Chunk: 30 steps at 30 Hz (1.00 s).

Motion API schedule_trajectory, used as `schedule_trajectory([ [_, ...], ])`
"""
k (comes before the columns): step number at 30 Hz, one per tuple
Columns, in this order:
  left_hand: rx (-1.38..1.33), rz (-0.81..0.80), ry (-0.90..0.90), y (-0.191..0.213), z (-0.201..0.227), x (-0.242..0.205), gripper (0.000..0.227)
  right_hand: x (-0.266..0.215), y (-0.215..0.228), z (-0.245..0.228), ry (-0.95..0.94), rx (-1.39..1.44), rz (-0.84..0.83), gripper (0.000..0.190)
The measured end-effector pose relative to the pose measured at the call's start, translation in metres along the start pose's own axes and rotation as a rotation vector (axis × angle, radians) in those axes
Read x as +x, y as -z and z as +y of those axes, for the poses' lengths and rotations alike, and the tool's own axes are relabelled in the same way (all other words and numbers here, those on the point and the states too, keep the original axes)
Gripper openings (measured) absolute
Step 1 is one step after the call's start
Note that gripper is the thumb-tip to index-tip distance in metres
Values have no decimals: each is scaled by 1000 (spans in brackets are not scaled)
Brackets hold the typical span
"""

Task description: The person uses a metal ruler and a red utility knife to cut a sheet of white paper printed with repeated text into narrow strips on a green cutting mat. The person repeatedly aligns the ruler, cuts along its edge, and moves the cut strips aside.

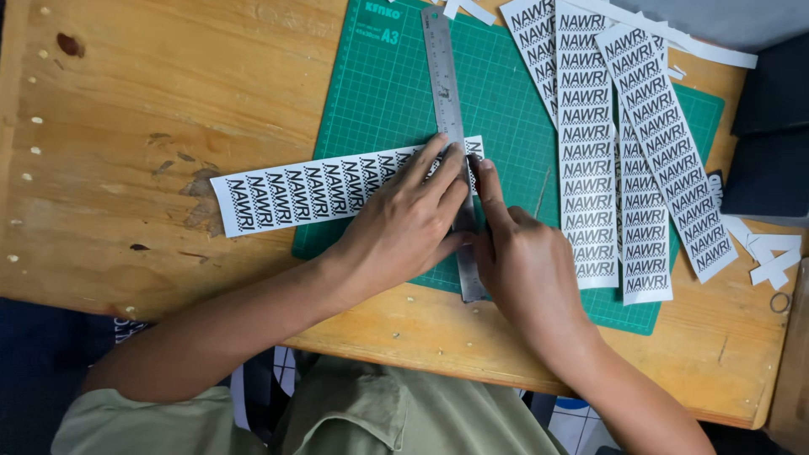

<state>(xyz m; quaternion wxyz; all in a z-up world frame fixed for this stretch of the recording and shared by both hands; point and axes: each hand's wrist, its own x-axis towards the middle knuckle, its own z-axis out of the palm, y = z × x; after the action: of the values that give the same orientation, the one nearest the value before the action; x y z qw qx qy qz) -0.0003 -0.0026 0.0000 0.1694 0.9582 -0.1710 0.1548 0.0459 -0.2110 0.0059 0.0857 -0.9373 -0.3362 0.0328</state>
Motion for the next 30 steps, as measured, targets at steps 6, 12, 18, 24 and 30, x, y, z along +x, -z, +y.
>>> schedule_trajectory([
  [6,14,-8,-7,0,0,1,71,-32,5,-7,-12,-49,3,78],
  [12,131,-95,-10,-5,-1,-2,76,-52,-5,-3,-38,-43,-103,81],
  [18,148,-106,-20,-5,-1,-1,76,-58,-2,-3,-28,-32,-94,79],
  [24,120,-106,5,-2,0,0,79,-60,-5,-4,-50,-10,-84,81],
  [30,153,-96,14,-5,3,-1,81,-39,35,9,-218,475,-198,77],
])
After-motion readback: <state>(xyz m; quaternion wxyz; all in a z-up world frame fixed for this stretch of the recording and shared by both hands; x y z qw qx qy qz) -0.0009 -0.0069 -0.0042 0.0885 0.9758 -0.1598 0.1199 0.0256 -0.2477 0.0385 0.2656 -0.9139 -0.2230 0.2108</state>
